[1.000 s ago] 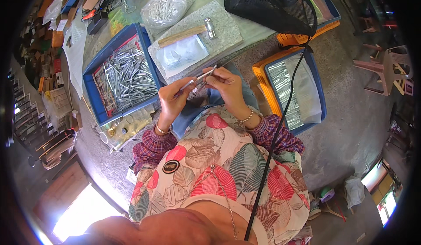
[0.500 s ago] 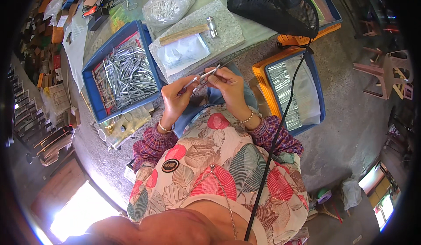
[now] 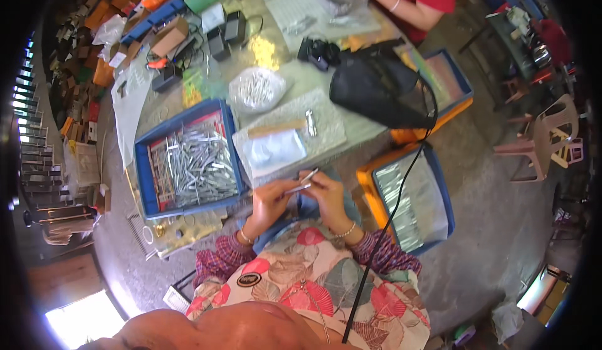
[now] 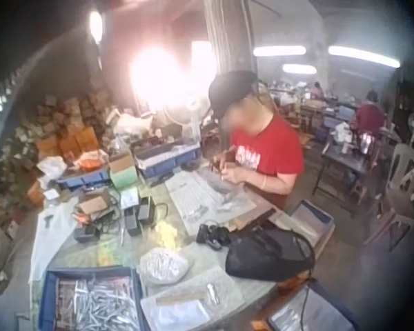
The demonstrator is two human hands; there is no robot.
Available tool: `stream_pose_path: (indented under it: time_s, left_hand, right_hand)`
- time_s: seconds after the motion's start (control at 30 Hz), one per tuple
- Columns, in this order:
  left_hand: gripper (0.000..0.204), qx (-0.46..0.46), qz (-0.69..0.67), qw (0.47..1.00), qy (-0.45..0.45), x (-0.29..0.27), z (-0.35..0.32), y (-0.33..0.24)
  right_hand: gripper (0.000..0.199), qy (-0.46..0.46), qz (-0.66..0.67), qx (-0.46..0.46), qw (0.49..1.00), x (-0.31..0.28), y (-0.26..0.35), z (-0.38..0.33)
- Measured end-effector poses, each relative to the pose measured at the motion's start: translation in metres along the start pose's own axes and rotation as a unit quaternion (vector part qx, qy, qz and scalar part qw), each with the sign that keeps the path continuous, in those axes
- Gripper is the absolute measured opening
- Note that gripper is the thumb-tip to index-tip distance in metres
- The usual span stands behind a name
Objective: Manually assembling small metal rods into plastic sleeves or tubes at a workbench.
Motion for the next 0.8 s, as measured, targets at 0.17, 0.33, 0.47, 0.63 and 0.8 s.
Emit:
stream_pose_path:
  time_s: [0.17, 0.33, 0.47, 0.63, 0.8]
  left_hand:
    - [0.024, -0.031, -0.011, 0.999, 0.015, -0.002, -0.003, -0.001]
    - [0.015, -0.193, -0.115, 0.972, 0.069, -0.006, -0.001, 0.021]
    - [0.014, -0.281, -0.334, 0.898, -0.042, -0.017, 0.004, 0.031]
    - [0.014, -0.306, -0.345, 0.887, 0.004, -0.022, 0.002, 0.026]
    - [0.013, -0.306, -0.374, 0.875, 0.003, -0.019, -0.004, 0.033]
  right_hand:
    - [0.022, 0.017, 0.015, 0.037, 0.999, -0.001, -0.008, 0.004]
    - [0.026, 0.079, 0.023, 0.088, 0.993, 0.017, 0.006, 0.005]
    - [0.025, 0.15, -0.02, 0.115, 0.982, 0.027, 0.007, 0.005]
    - [0.026, 0.215, -0.081, 0.14, 0.963, 0.029, -0.006, -0.005]
    - [0.023, 0.201, -0.082, 0.161, 0.963, 0.032, -0.005, -0.011]
Point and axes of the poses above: each hand's wrist, its own z-axis towards the middle knuckle, its own x-axis out of the palm, y = z × x, the point moved 6 cm from there along z, towards the middle knuckle, and after that the axes turned 5 degrees about -y, right-handed, at the moved point
